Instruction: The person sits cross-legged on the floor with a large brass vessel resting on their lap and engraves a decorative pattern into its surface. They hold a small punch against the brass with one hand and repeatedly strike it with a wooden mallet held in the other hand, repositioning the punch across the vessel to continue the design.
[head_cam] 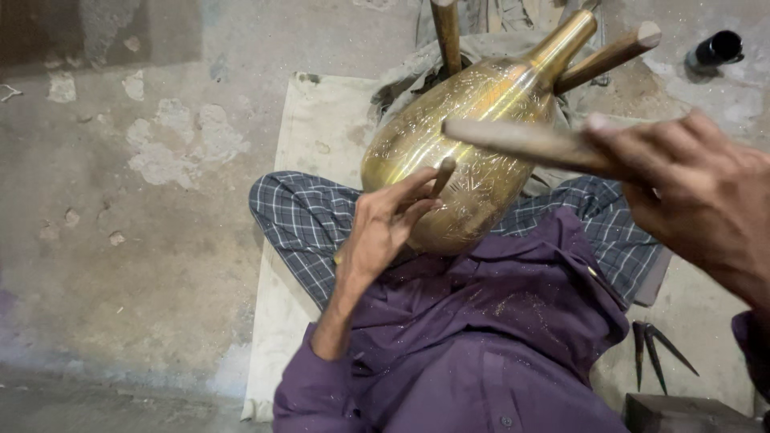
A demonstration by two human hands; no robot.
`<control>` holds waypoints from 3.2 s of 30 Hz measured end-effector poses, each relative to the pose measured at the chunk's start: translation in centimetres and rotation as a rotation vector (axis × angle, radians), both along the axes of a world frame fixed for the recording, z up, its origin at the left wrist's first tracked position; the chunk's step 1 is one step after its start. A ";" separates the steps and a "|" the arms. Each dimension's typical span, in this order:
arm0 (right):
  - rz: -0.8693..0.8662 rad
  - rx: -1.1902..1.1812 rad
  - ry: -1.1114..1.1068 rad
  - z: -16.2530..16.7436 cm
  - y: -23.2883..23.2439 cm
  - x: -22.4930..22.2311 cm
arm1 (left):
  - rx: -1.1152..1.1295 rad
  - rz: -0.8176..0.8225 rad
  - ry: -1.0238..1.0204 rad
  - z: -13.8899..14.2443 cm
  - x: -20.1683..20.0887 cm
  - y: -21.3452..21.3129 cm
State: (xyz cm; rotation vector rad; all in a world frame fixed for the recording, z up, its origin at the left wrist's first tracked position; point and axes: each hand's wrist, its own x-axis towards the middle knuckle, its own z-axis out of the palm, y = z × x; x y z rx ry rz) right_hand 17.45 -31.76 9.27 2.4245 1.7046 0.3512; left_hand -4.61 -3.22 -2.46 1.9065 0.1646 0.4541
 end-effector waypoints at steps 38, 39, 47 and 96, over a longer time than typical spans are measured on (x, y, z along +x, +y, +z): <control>0.422 -0.021 -0.210 10.7 10.3 -4.2 | -0.232 0.485 -0.151 -0.3 -0.5 -4.4; 0.409 0.048 -0.129 10.7 10.3 -4.1 | -0.215 0.434 -0.148 -0.3 -0.5 -4.0; 0.263 0.086 0.059 9.6 8.3 -1.7 | -0.047 0.253 0.027 0.1 0.7 -1.6; -0.361 -0.265 0.359 -1.4 -0.1 5.5 | -0.563 0.393 0.057 -0.1 2.2 1.9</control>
